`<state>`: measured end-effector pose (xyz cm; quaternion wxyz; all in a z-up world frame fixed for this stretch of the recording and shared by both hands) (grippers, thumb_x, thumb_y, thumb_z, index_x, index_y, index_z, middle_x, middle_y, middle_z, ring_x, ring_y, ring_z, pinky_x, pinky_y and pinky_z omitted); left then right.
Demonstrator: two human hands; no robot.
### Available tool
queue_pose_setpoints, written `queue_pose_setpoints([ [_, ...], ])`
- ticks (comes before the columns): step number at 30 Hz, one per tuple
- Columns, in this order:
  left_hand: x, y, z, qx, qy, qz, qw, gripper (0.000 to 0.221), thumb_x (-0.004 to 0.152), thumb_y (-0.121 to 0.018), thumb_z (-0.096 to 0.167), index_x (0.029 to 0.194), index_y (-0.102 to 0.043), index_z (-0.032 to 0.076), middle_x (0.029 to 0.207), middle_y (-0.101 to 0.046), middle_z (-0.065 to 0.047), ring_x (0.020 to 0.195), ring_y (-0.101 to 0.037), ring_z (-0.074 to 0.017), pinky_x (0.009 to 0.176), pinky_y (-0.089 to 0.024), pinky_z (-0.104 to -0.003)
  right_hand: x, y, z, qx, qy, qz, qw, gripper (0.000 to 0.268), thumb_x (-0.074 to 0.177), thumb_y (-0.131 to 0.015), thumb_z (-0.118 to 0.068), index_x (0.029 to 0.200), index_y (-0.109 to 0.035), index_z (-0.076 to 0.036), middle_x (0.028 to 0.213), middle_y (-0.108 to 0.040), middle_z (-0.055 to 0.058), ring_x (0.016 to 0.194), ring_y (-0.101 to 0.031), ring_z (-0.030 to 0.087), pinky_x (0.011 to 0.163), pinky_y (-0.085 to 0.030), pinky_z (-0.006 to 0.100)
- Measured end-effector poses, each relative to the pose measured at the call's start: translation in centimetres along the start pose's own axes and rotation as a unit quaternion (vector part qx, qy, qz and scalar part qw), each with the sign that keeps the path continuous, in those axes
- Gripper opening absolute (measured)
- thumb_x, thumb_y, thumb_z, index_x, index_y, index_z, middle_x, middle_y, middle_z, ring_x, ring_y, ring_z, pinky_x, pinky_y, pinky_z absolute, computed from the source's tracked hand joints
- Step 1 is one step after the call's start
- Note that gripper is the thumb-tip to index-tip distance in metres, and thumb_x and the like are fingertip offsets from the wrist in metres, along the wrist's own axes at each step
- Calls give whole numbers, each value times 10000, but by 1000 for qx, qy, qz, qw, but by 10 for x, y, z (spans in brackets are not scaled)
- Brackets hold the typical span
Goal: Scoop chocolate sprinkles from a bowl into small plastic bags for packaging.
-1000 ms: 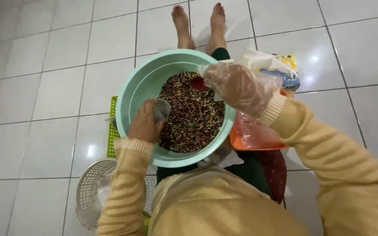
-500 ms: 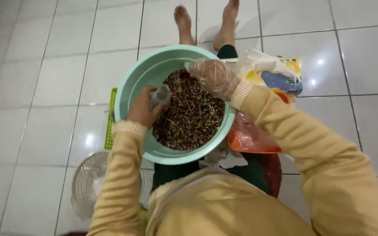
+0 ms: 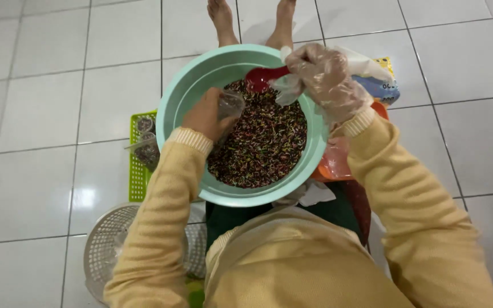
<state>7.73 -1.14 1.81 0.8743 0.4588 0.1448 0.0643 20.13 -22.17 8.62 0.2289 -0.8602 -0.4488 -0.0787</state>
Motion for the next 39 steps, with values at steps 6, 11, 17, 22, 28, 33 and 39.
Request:
queue_pose_setpoints([
  [6,1,-2,-7,15,-29,46,998,679,818,-853,224,1342,-450,68,1311,-642,-206,1103,-685,-374,917,-567,-490,-12,-103,-59,-580,250,14,775,120,1069,-628,34,971,-661,95,678,-656,112,542,-651,168,422,-510,219],
  [11,5,-9,-19,-28,-32,29,999,562,870,-801,235,1281,-452,76,1268,-661,-222,1069,-697,-396,905,-568,-519,-11,-100,-41,-551,189,40,812,158,1080,-554,55,976,-650,125,761,-721,192,580,-696,190,370,-522,188],
  [17,12,-12,-23,8,-56,54,997,613,842,-851,256,1259,-433,90,1237,-604,-238,981,-696,-414,794,-563,-538,-7,2,91,-175,-3,-45,984,370,853,-785,-89,1184,-621,-81,1106,-679,48,970,-701,170,857,-628,247],
  [22,-7,-1,-8,8,-24,27,999,628,856,-823,162,1337,-437,48,1262,-642,-255,1057,-699,-390,936,-593,-476,-19,-55,31,124,200,-357,904,730,813,-635,-90,1492,-398,-215,1462,-400,15,1442,-348,138,1285,-319,448],
  [28,-3,-4,-11,13,-16,39,999,634,842,-850,223,1308,-449,70,1234,-657,-220,1042,-702,-376,888,-600,-486,-13,-47,7,7,-68,18,998,48,1046,-584,1,1054,-622,28,747,-705,160,709,-754,274,752,-704,375],
  [33,1,-8,-13,20,-16,43,999,658,827,-863,233,1310,-438,95,1273,-613,-214,1036,-689,-387,872,-594,-500,-15,-106,-37,-392,88,22,915,137,1052,-470,161,971,-579,144,854,-661,273,767,-785,353,639,-716,295],
  [39,-1,-6,-11,4,-16,38,999,596,847,-826,224,1281,-439,93,1275,-607,-232,1028,-691,-397,857,-586,-514,-14,-84,-26,-565,215,40,796,130,1031,-573,98,937,-662,89,740,-681,149,571,-633,176,450,-530,231],
])
Point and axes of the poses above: each hand's wrist, its own x-axis towards the middle knuckle, its own y-axis out of the back of the hand, z = x × y, the point moved 7 cm from there along x, towards the middle knuckle
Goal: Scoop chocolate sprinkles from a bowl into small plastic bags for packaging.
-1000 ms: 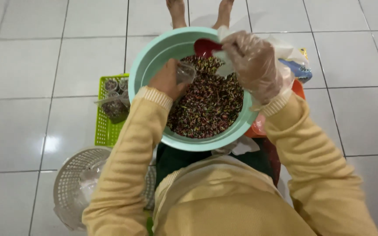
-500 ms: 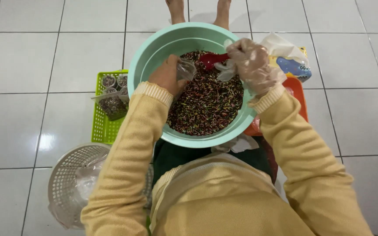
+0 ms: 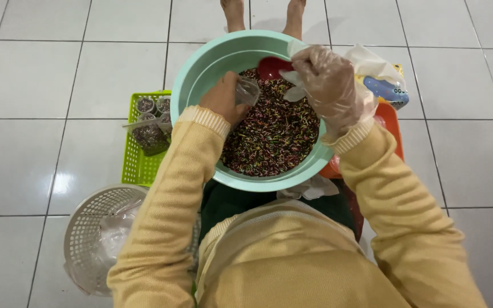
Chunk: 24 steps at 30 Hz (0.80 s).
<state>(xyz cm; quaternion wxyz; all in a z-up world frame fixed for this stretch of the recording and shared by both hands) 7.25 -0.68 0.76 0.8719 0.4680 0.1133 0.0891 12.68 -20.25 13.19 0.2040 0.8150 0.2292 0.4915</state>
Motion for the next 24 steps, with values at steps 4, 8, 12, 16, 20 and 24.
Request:
queue_pose_setpoints([
  [4,2,-4,-5,-12,-10,0,1000,621,834,-847,207,1294,-444,97,1292,-609,-224,1053,-689,-397,901,-572,-514,-16,-23,18,134,-130,-39,982,135,1070,-536,75,947,-594,75,798,-679,212,747,-797,273,417,-627,182],
  [8,8,-15,-16,24,-51,32,998,622,846,-795,242,1297,-376,151,1210,-587,-211,1103,-666,-482,954,-547,-549,-49,-62,119,27,-276,-73,958,160,1005,-628,-219,949,-718,-98,755,-680,135,708,-700,303,641,-571,388],
  [12,7,-18,-17,26,-44,48,998,610,842,-793,244,1291,-394,139,1197,-588,-214,1092,-672,-476,949,-552,-546,-19,-18,39,107,-398,-75,908,155,1030,-616,-189,976,-691,-65,780,-677,99,691,-704,219,610,-562,299],
  [16,2,-13,-13,41,-50,57,996,578,862,-776,228,1278,-392,109,1166,-591,-225,1073,-674,-491,945,-552,-556,-7,-4,6,122,-359,-47,924,134,1022,-608,-140,977,-695,-49,783,-669,106,677,-694,211,596,-566,284],
  [20,3,-14,-11,12,-63,48,997,601,855,-784,212,1291,-392,79,1223,-577,-264,1114,-650,-524,977,-537,-560,0,9,-13,164,-287,18,944,119,1002,-588,-31,980,-704,-15,789,-653,122,644,-673,194,562,-575,251],
  [24,-1,-12,-10,10,-71,50,996,608,855,-784,194,1296,-383,73,1225,-575,-279,1112,-648,-530,966,-542,-576,0,5,-14,118,-85,22,989,120,979,-580,134,979,-690,88,766,-644,200,631,-664,280,575,-558,325],
])
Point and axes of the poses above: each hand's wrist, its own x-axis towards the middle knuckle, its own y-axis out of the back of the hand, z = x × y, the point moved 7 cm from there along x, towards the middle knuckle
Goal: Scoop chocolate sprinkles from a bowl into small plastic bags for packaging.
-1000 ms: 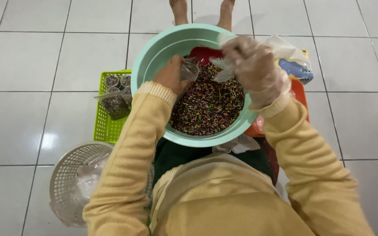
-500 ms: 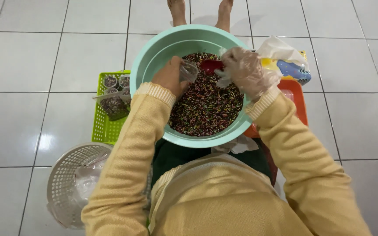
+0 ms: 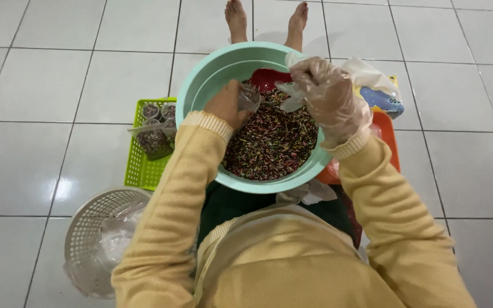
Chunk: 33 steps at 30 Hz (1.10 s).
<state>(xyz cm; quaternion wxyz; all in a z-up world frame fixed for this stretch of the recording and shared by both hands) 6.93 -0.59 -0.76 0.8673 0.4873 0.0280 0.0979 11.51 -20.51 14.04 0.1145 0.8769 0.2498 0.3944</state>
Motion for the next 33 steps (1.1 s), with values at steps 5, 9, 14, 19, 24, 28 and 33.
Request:
queue_pose_setpoints([
  [5,3,-3,-6,-3,5,-6,1000,607,868,-782,175,1312,-385,57,1225,-575,-275,1112,-650,-532,977,-540,-577,-9,-3,26,7,-15,8,1000,117,1004,-548,100,963,-654,76,754,-640,182,618,-668,249,569,-566,288],
  [9,6,-9,-14,16,29,-11,999,647,852,-810,282,1313,-378,144,1249,-565,-213,1129,-651,-489,981,-545,-550,-24,-24,38,-9,-172,-45,984,139,1021,-546,-15,934,-637,45,710,-625,171,596,-697,241,560,-588,311],
  [14,10,-9,-15,28,36,-17,999,616,873,-790,275,1311,-370,168,1251,-566,-187,1138,-657,-452,987,-545,-539,-24,-13,40,39,-206,-29,977,155,1023,-544,15,906,-644,39,693,-643,158,586,-711,226,520,-592,272],
  [19,7,-9,-17,4,38,-4,999,613,863,-799,269,1297,-383,151,1236,-576,-193,1133,-661,-452,995,-543,-524,-10,2,40,101,-240,-14,965,192,1026,-543,53,870,-652,32,671,-667,141,572,-728,205,468,-597,221],
  [24,6,6,1,-12,75,-40,996,585,853,-825,227,1258,-424,97,1271,-602,-218,1012,-694,-401,836,-597,-520,-4,6,48,187,-293,7,938,255,1030,-540,104,822,-663,23,642,-697,118,554,-751,178,399,-603,154],
  [28,1,13,8,-16,82,-40,996,573,844,-835,193,1248,-438,105,1269,-620,-208,1020,-700,-377,875,-590,-511,-9,-23,45,444,-236,-83,861,730,766,-603,-701,976,-550,-3,649,-658,180,744,-761,351,800,-691,388],
  [33,3,11,5,-28,78,-41,996,586,838,-834,200,1247,-426,97,1308,-595,-215,1081,-678,-392,890,-593,-507,-6,-5,16,-187,95,25,977,130,1073,-593,13,966,-664,36,741,-692,100,536,-625,133,409,-510,208],
])
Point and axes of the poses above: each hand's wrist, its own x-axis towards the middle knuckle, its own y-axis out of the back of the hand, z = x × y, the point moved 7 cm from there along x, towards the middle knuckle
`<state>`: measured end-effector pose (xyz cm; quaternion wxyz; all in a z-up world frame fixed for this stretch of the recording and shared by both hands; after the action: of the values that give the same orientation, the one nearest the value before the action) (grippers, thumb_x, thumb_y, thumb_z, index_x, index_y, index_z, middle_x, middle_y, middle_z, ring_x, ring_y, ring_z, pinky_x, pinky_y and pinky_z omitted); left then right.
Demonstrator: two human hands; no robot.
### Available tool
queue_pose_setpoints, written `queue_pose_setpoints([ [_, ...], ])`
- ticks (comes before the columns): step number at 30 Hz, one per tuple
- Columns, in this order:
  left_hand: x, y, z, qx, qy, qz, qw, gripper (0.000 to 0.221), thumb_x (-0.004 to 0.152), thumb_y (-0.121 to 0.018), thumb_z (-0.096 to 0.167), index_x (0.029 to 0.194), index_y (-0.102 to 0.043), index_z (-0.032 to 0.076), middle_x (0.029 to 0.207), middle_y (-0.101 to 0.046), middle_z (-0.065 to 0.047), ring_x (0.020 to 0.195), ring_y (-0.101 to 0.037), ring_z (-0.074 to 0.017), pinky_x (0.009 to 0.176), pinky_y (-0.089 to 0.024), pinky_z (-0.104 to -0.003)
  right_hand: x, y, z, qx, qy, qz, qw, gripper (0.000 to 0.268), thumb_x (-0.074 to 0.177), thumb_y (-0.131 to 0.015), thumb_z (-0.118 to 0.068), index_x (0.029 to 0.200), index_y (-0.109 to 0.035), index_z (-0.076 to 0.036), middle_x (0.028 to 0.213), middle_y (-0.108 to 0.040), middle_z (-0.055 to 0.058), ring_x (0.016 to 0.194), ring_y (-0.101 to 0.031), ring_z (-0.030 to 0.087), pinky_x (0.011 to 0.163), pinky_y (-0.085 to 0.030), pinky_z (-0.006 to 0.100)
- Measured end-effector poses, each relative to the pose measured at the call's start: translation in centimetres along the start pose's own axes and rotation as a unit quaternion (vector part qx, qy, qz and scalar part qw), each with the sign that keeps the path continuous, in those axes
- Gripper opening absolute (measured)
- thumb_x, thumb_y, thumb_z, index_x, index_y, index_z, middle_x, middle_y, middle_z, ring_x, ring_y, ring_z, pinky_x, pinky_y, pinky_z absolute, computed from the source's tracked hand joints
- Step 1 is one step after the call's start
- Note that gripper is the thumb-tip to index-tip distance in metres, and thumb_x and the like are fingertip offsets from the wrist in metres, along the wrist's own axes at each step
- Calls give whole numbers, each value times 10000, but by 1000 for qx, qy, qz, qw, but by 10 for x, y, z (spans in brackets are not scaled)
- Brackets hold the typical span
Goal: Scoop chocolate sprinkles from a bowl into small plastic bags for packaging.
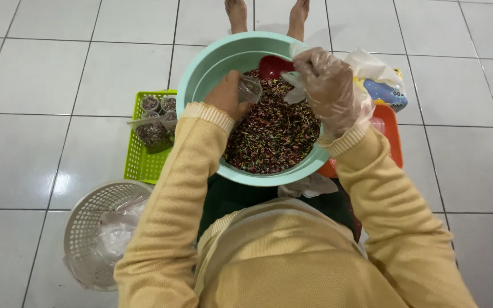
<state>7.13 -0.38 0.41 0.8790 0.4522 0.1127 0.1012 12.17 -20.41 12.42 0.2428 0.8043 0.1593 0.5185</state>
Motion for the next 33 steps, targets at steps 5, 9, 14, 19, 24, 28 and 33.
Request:
queue_pose_setpoints([
  [5,4,-4,-3,7,-26,7,1000,580,849,-834,215,1239,-421,96,1262,-596,-223,1018,-688,-386,849,-592,-504,-38,-42,70,307,-293,-108,899,68,1031,-610,-74,992,-594,-20,830,-692,115,721,-767,227,502,-629,274],
  [9,2,-3,-2,11,-16,4,1000,583,857,-833,214,1264,-435,93,1246,-627,-205,1030,-691,-368,838,-587,-493,-76,-92,153,330,-303,-137,883,195,896,-761,-97,931,-572,-130,771,-615,-32,706,-666,110,589,-564,188],
  [14,-13,10,14,-6,-3,-9,1000,564,863,-806,152,1295,-452,69,1256,-649,-207,1054,-696,-361,911,-588,-486,-54,-59,110,678,-225,-163,681,130,1034,-612,-83,1141,-600,-11,907,-716,121,815,-733,241,795,-661,424],
  [19,-5,3,6,5,-6,-10,1000,619,846,-839,193,1297,-432,75,1275,-620,-238,1054,-690,-382,919,-583,-503,-18,-16,34,705,-202,-149,663,167,1056,-616,-142,1162,-626,-13,907,-738,134,783,-754,212,767,-684,375],
  [24,-7,3,7,-1,-1,6,1000,574,836,-845,192,1246,-456,93,1262,-648,-216,1010,-714,-384,875,-612,-497,9,10,-21,298,-111,-70,945,155,1001,-378,245,985,-530,219,733,-615,219,685,-773,333,598,-701,284],
  [28,2,-5,-3,2,-17,6,1000,610,829,-846,211,1258,-426,105,1271,-636,-227,1057,-695,-399,878,-578,-509,0,6,-19,138,14,-11,990,42,1046,-610,97,1016,-639,106,784,-695,174,665,-748,220,504,-612,215],
  [33,-2,-1,3,-3,-31,11,999,586,836,-841,185,1261,-450,81,1279,-622,-209,1055,-695,-373,890,-592,-493,-13,-15,24,55,-61,-26,996,215,1107,-548,-79,943,-622,38,701,-728,116,580,-751,171,341,-538,177],
])
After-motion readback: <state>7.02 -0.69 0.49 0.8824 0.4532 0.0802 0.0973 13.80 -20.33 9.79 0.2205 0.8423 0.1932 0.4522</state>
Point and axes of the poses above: each hand's wrist, its own x-axis towards the middle knuckle, its own y-axis out of the back of the hand, z = x × y, the point moved 7 cm from there along x, towards the middle knuckle
